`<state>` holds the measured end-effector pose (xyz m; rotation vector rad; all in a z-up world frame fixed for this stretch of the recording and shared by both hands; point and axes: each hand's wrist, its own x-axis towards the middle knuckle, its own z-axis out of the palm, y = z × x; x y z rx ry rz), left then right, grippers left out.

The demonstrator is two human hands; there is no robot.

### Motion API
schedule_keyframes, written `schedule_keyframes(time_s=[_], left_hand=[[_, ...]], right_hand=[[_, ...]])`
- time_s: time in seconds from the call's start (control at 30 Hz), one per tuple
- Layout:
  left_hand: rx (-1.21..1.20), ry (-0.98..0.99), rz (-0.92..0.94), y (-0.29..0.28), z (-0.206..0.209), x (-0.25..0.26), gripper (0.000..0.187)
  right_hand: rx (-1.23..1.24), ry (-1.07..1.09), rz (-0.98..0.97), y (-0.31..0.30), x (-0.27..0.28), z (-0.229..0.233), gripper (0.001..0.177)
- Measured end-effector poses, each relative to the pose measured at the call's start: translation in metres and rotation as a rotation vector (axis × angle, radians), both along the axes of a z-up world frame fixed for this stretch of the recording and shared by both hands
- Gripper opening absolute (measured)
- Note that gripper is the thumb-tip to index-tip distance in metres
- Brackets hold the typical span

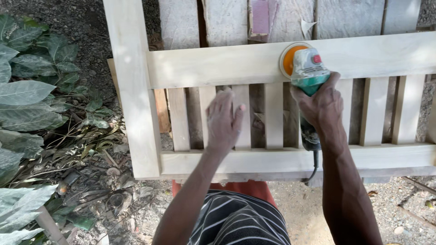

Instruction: The person is sanding a wooden frame using a power sander, moving the tool across the surface of the slats and occasionally touching the wood by hand. The action takes place on a wooden workbench in an outdoor workshop.

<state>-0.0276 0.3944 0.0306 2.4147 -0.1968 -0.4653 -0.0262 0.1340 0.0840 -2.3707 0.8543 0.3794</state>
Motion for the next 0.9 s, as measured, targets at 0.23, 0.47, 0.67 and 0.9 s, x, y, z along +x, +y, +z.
schedule_keyframes(time_s=[0.23,0.47,0.67,0.9], left_hand=[[-0.854,0.627,0.503,0.000,-0.004,-0.014,0.066],[-0.988,0.764,0.787,0.082,0.013,0.022,0.068],[-0.943,0.722,0.807,0.120,0.032,0.039,0.075],[-0.952,0.659,0.756,0.088,0.023,0.036,0.080]], right_hand=[[0.058,-0.055,0.268,0.129,0.036,-0.004,0.076],[0.114,-0.034,0.383,0.227,0.064,-0.002,0.070],[0.162,-0.111,0.416,0.263,0.073,-0.001,0.061],[0.148,-0.151,0.395,0.238,0.064,0.003,0.070]])
